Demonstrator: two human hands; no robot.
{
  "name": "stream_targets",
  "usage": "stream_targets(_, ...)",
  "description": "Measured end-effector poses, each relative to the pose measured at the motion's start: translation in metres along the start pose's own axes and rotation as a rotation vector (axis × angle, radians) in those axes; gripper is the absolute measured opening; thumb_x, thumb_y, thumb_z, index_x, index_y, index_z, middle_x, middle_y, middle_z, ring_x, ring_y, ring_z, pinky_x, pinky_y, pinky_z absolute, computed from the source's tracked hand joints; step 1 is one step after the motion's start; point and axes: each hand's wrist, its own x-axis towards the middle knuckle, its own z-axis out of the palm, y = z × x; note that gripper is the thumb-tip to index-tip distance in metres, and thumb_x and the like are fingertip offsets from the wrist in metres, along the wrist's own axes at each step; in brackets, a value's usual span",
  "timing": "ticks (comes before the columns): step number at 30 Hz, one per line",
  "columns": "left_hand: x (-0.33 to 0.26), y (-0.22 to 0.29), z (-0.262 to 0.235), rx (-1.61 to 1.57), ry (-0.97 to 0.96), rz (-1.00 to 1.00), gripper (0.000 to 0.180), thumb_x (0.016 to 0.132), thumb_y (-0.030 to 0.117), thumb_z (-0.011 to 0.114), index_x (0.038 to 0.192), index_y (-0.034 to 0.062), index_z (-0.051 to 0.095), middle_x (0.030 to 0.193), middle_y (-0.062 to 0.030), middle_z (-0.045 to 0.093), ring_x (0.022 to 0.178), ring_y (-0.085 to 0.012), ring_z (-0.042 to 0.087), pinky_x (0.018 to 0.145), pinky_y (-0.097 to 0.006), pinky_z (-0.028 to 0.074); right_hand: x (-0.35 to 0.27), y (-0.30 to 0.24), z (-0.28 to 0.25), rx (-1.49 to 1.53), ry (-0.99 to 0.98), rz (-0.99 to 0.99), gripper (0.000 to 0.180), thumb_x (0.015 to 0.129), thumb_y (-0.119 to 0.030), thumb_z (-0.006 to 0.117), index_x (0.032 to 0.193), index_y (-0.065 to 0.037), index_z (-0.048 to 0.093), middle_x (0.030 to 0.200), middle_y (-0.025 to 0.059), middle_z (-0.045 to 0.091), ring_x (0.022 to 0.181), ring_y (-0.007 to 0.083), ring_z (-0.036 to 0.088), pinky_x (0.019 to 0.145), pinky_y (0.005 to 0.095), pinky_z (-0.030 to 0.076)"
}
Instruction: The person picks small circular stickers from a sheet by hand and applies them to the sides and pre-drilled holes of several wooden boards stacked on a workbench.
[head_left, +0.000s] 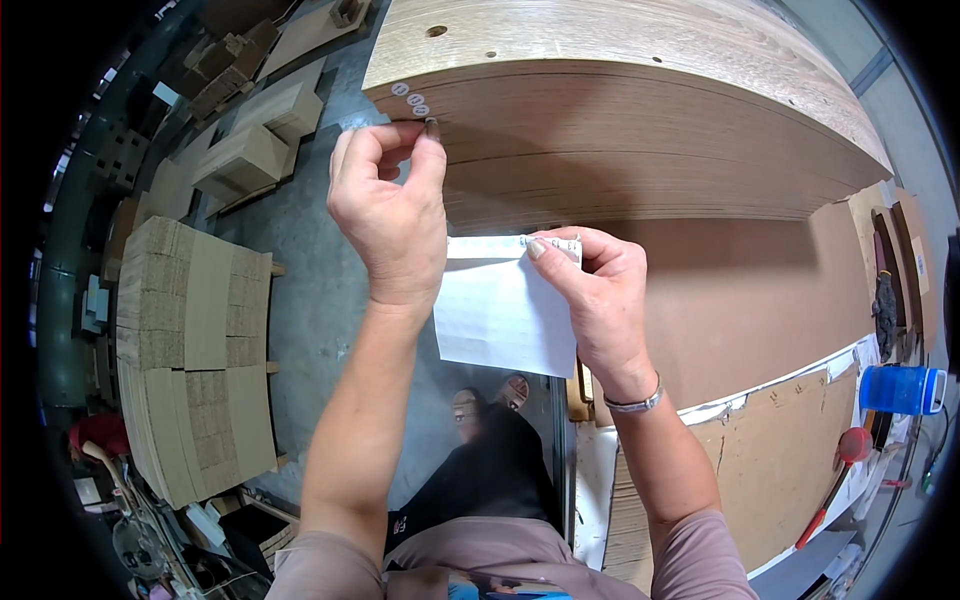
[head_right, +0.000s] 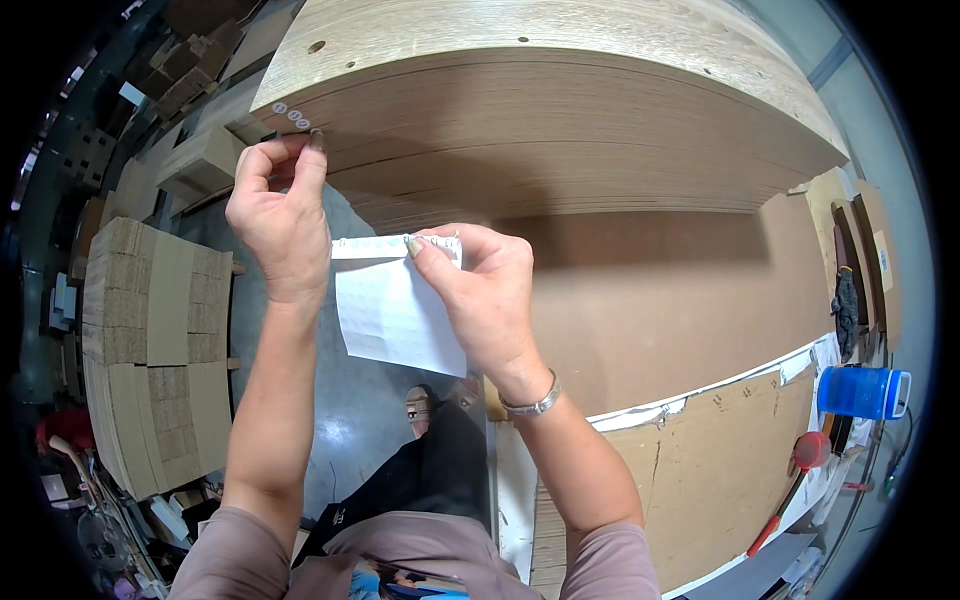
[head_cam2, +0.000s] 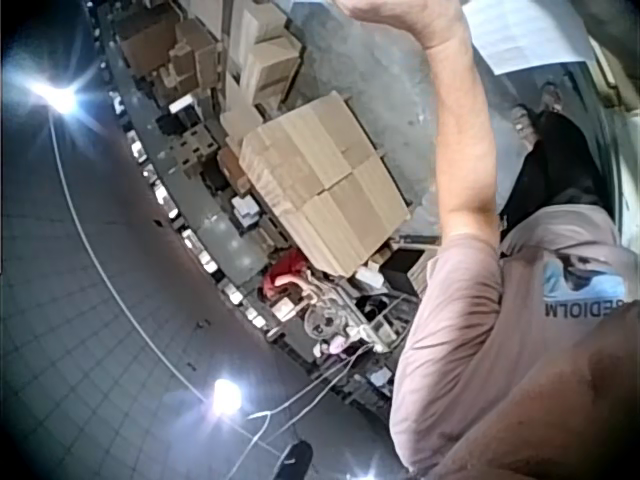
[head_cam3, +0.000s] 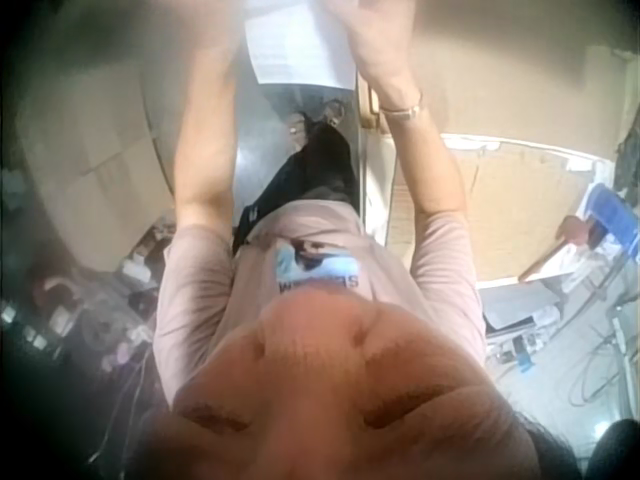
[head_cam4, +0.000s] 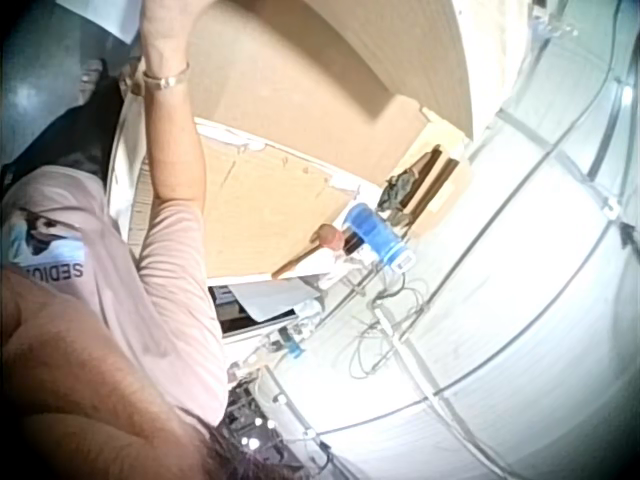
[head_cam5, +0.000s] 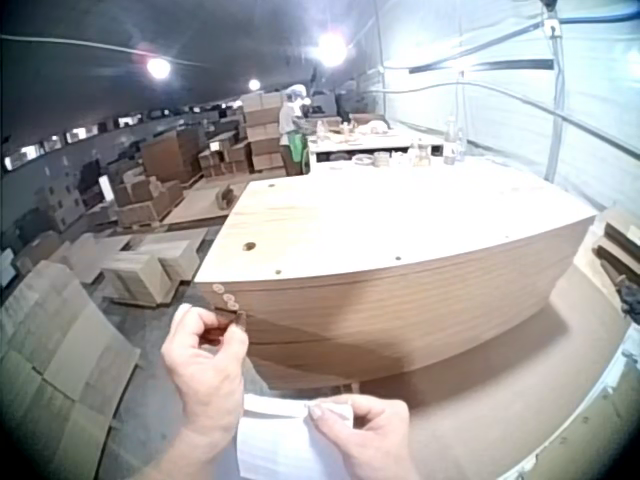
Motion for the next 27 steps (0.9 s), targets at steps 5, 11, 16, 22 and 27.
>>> stream_targets(5,-0.002,-0.001,0.002,-0.096,0.029,-0.102,0.009,0.08,0.001,0.073,0.081,-0.001,0.065,0.082,-0.0033,0.061,0.075,-0.0122,0.058,0.07,-0.028,0.046,-0.001,0.001,-0.002,0.005,-0.002,-0.008,0.014,0.088,-0.01,0.074,0.094,0.003,0.074,0.077,0.0012,0.069,0.067,0.0041,0.057,0.061,0.0198,0.046)
stream_targets(11,0.004,-0.002,-0.016,-0.053,0.026,-0.187,0.009,0.082,0.002,0.075,0.084,0.0,0.067,0.081,-0.0017,0.063,0.074,-0.0093,0.057,0.071,-0.025,0.046,-0.002,-0.004,-0.002,0.002,0.005,-0.037,0.014,0.088,-0.01,0.074,0.094,0.003,0.074,0.078,0.0018,0.069,0.068,0.0043,0.058,0.061,0.02,0.045)
stream_targets(16,-0.009,0.028,-0.037,0.007,-0.455,0.099,0.013,0.075,0.001,0.075,0.086,0.0021,0.069,0.084,-0.0015,0.063,0.083,-0.0129,0.059,0.076,-0.027,0.044,-0.001,-0.009,-0.007,-0.001,-0.039,-0.048,0.016,0.089,-0.011,0.074,0.096,0.003,0.074,0.079,0.0017,0.069,0.069,0.0042,0.058,0.062,0.0196,0.045)
stream_targets(22,-0.017,0.033,-0.047,0.224,-0.657,0.271,0.016,0.071,0.008,0.077,0.085,0.0049,0.071,0.082,-0.0037,0.062,0.08,-0.0207,0.057,0.076,-0.033,0.039,-0.001,-0.009,-0.003,0.035,-0.132,-0.084,0.017,0.091,-0.008,0.066,0.099,0.005,0.073,0.082,0.005,0.071,0.075,0.007,0.061,0.068,0.0239,0.05)
stream_targets(27,-0.017,0.036,-0.046,0.213,-0.613,0.333,0.015,0.069,0.006,0.076,0.082,0.006,0.071,0.08,-0.0027,0.061,0.078,-0.0195,0.055,0.076,-0.033,0.038,-0.001,-0.007,-0.001,0.021,-0.153,-0.12,0.017,0.092,-0.007,0.063,0.1,0.005,0.073,0.085,0.0049,0.071,0.074,0.0074,0.06,0.067,0.0242,0.049)
